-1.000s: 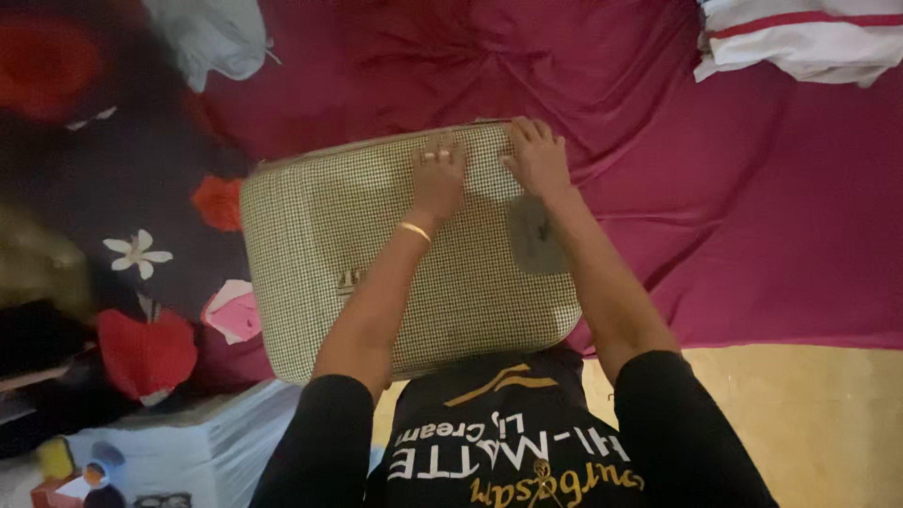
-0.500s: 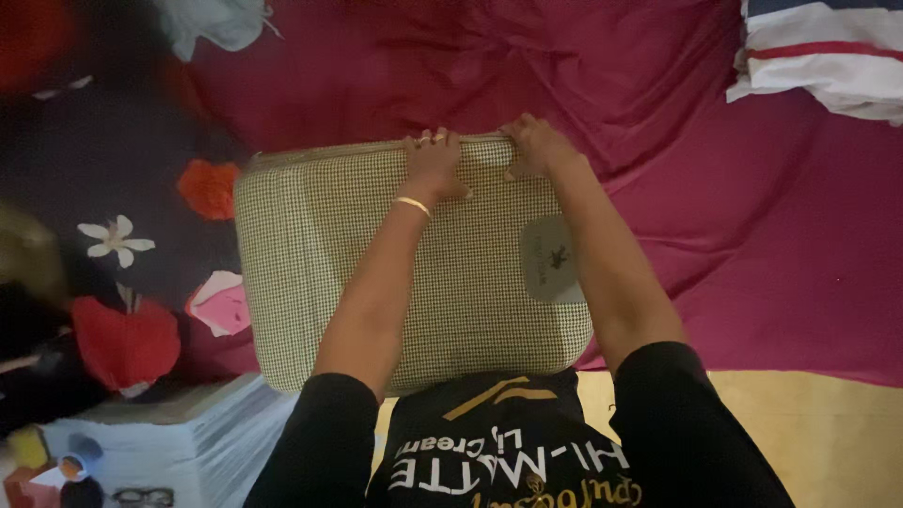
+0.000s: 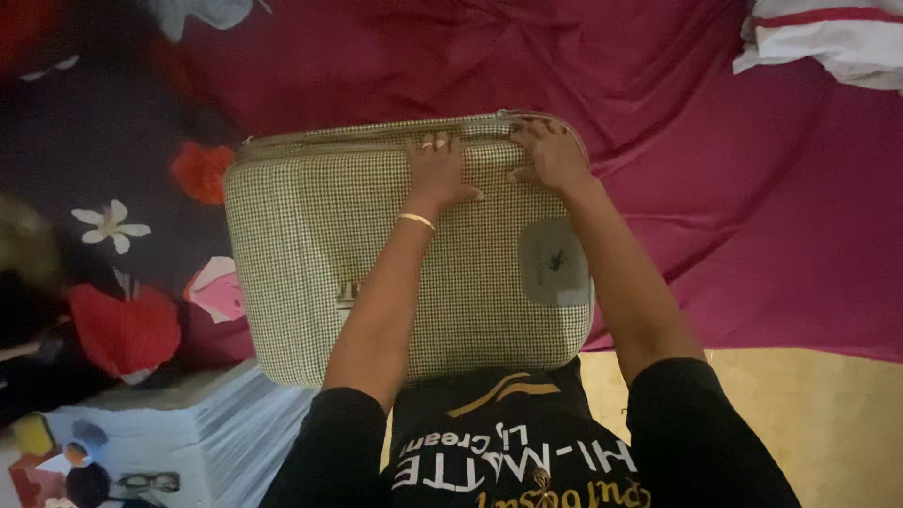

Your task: The person repairs a suitcase on a bed by reattaching a plastic component to the strap and sliding a buckle onto the webbing strap by hand.

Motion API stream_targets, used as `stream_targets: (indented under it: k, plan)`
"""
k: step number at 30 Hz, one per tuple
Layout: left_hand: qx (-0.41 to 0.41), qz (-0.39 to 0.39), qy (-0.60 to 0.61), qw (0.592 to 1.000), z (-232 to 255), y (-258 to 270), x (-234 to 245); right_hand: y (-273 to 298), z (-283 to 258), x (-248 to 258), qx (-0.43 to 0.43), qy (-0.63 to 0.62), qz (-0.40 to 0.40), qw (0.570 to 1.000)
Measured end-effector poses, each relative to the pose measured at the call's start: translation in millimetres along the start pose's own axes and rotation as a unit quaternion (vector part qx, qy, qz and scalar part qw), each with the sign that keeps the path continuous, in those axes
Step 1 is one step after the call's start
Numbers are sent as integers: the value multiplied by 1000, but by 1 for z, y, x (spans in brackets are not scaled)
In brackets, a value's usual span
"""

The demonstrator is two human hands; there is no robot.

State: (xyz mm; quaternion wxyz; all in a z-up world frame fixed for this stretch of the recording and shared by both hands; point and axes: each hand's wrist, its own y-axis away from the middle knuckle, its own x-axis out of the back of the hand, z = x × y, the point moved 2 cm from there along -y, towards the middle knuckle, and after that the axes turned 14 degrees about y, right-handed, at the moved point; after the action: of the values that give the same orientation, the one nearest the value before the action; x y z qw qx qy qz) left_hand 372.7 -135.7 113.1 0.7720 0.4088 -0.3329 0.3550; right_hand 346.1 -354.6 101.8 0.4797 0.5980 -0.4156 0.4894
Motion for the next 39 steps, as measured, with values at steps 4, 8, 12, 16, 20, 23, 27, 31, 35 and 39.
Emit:
stream_targets:
  k: [4,8,12,16,20,23,27,31,35,39]
  plan:
    - [-21,30,8,999,-3,-1,1,11,-2,8,-27,-14,44,999]
    - [-15,23,13,1000,2,0,10,14,-8,17,-71,-24,63,995]
    - [-13,19,23,999,4,7,22,6,-3,30,-136,13,-78,988]
    - [-3,20,40,999,10,5,29,2,16,34,-133,-72,-111,982]
    - [-11,36,36,999,12,3,30,4,37,25,-119,-182,-82,973]
    - [0,36,17,999,14,-3,36,-1,44,25,-125,-235,-61,962]
    - [40,11,27,999,21,-18,36,-9,55,17,-153,-286,-20,946]
    - [28,21,42,998,19,-22,28,-17,57,6,-103,-184,33,977]
    - [42,12,35,998,17,-24,25,-7,43,11,-137,-172,32,975]
    - [42,-5,32,999,18,-23,30,-11,13,27,-187,-32,-42,981]
